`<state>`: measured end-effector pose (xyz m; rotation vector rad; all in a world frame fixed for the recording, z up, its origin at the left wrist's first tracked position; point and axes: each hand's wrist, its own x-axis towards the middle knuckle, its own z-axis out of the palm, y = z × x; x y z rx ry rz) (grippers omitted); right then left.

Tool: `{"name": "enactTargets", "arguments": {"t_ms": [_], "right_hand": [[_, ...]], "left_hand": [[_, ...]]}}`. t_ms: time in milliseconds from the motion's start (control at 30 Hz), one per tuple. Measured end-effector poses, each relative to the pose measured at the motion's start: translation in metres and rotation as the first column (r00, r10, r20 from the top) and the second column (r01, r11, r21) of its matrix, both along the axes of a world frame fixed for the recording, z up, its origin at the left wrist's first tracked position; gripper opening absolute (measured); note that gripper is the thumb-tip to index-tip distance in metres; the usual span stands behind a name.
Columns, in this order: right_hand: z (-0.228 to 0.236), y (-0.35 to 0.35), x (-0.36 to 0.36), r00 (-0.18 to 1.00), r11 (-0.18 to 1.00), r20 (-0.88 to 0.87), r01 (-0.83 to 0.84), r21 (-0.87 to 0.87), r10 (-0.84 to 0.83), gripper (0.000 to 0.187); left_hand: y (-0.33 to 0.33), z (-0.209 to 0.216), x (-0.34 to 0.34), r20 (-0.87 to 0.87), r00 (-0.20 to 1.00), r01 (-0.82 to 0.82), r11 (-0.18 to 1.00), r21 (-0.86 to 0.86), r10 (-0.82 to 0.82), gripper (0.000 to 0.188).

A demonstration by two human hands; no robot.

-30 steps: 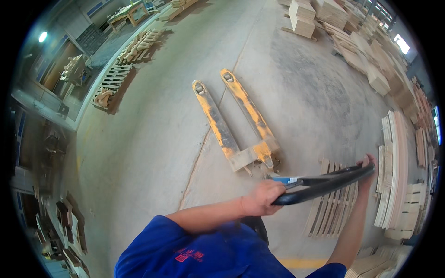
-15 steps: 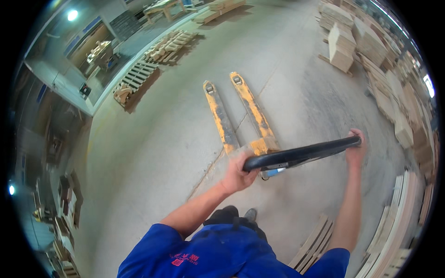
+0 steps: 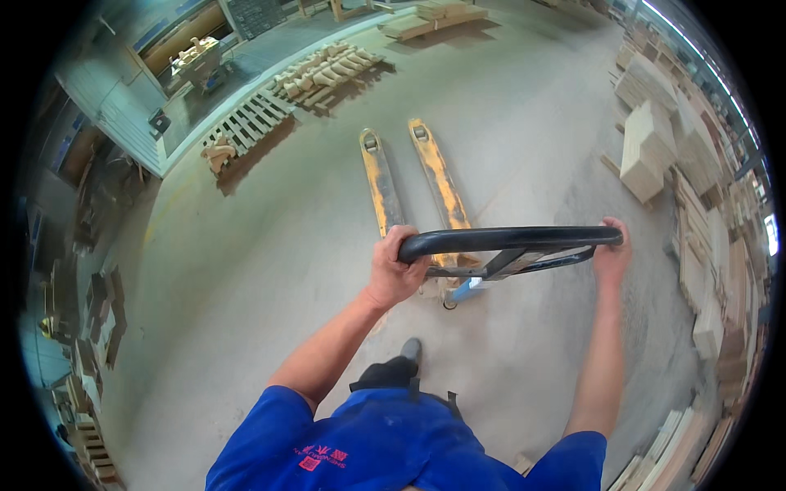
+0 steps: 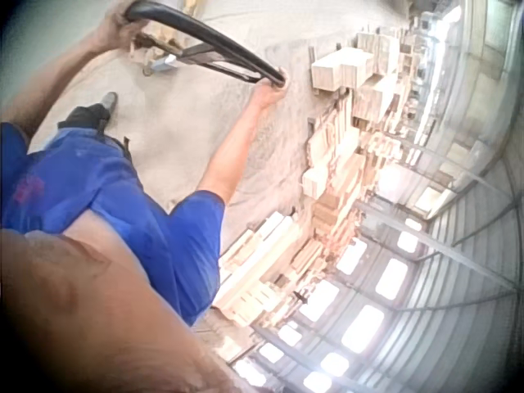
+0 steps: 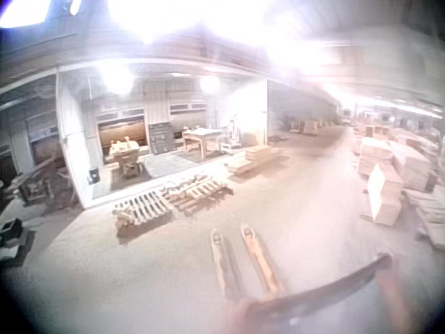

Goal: The person pulls an empty pallet jack across a factory floor, maneuvers it to pick up a pallet loaded with curved wooden chair legs, and then walks to a workstation where they assist another worker by holding and positioning long wooden frame components.

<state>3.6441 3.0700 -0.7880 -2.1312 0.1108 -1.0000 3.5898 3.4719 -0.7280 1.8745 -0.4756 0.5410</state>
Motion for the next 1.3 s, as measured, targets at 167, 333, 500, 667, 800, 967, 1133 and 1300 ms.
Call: {"name": "enactTargets", "arguments": {"t_ms": [167,333,500,667,800,967,1133,1300], "right_hand": [[0.025,0.008,-0.063,0.991,0.920,-0.019,-0.118,0.375,0.135,0.013],[0.046,0.007,-0.122,0.980,0.928,-0.005,-0.184,0.325,0.196,0.015],[0.090,0.020,-0.186,0.975,0.930,-0.003,-0.212,0.299,0.223,0.012],[0.114,0.034,-0.243,0.968,0.902,-0.006,-0.233,0.363,0.252,0.013],[0.129,0.045,-0.292,0.971,0.927,-0.008,-0.224,0.300,0.237,0.009],[0.141,0.055,-0.341,0.986,0.963,-0.005,-0.163,0.213,0.168,0.007],[0.186,0.071,-0.373,0.989,0.955,0.043,-0.151,0.254,0.144,0.005],[0.205,0.067,-0.390,0.996,0.987,0.055,-0.083,0.137,0.076,0.006]], "left_hand": [[0.009,0.008,-0.035,0.035,0.999,-0.023,1.000,-0.014,0.023,0.021],[0.009,0.030,-0.070,0.027,0.998,-0.060,0.995,-0.076,0.062,0.019],[0.005,0.050,-0.108,0.016,0.990,-0.141,0.984,-0.104,0.143,0.016],[0.018,0.089,-0.148,-0.115,0.981,-0.164,0.985,-0.060,0.156,0.014],[0.020,0.109,-0.182,-0.175,0.971,-0.174,0.984,-0.048,0.164,0.013],[0.039,0.116,-0.213,-0.188,0.979,-0.113,0.981,-0.155,0.083,0.015],[0.062,0.159,-0.273,-0.090,0.994,-0.082,0.979,-0.185,0.067,0.015],[0.072,0.169,-0.324,-0.130,0.991,-0.037,0.974,-0.225,0.008,0.015]]}}
